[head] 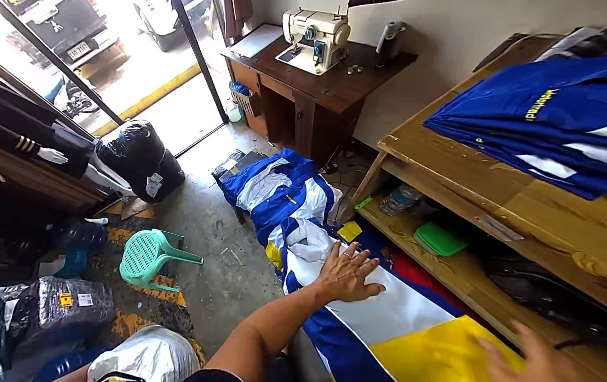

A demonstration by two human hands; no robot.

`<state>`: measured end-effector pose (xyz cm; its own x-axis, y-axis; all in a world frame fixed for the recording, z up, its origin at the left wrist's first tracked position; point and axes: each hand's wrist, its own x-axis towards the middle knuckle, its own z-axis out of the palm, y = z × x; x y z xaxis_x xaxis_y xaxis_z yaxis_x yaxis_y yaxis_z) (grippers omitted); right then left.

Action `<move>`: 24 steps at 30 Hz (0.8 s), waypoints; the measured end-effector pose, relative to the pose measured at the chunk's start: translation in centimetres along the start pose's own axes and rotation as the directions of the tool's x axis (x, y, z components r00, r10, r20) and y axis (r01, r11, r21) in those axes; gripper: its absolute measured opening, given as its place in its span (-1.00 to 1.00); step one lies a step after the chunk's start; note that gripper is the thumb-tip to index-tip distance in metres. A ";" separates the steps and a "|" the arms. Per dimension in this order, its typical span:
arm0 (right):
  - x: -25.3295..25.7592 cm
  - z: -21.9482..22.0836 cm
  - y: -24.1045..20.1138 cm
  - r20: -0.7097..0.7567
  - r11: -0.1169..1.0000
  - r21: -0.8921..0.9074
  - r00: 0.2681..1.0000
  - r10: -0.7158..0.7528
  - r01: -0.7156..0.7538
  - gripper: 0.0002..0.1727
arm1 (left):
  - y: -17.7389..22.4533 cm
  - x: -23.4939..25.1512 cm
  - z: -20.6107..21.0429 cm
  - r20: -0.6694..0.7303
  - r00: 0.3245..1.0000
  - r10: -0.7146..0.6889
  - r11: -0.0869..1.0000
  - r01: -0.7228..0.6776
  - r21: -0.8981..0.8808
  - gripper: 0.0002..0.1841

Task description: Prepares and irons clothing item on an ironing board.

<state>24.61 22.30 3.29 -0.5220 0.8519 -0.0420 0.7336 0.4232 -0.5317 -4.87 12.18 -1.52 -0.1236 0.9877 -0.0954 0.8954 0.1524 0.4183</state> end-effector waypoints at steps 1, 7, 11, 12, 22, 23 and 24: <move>0.1 2.1 -1.7 0.005 0.987 0.017 0.988 -0.157 0.157 -0.28 | 0.0 0.1 0.1 0.004 1.000 0.007 1.000 -0.007 -0.022 -0.32; -2.0 13.4 -4.9 -0.015 0.846 -0.146 0.854 -0.520 0.512 0.07 | -3.8 3.2 -3.3 0.117 0.992 0.056 0.997 -0.049 -0.059 -0.51; -2.2 13.1 -5.0 0.018 0.859 -0.152 0.870 -0.493 0.490 0.05 | -6.7 4.9 -4.4 -0.037 0.998 -0.042 0.996 0.038 -0.085 -0.55; -2.2 13.0 -5.0 0.020 0.864 -0.140 0.874 -0.486 0.483 0.05 | -6.8 4.7 -4.9 -0.158 0.985 -0.071 0.987 0.046 -0.154 -0.62; -2.1 12.0 -5.2 0.054 0.881 -0.075 0.884 -0.464 0.467 0.04 | -4.0 -1.1 -6.6 -0.250 0.968 -0.001 0.997 -0.017 -0.070 -0.69; -2.1 12.0 -5.2 0.057 0.883 -0.074 0.886 -0.461 0.464 0.03 | -4.7 -1.7 -6.9 -0.277 0.956 -0.093 0.994 0.075 -0.076 -0.69; -2.1 12.0 -5.1 0.056 0.884 -0.072 0.887 -0.459 0.462 0.01 | -5.5 -2.1 -7.5 -0.320 0.925 -0.204 0.979 0.187 -0.083 -0.67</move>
<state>16.74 14.69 -4.05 -0.8238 0.5439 0.1598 0.4384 0.7900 -0.4286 -12.74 9.50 3.16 -0.4339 0.8935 0.1153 0.8179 0.3370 0.4663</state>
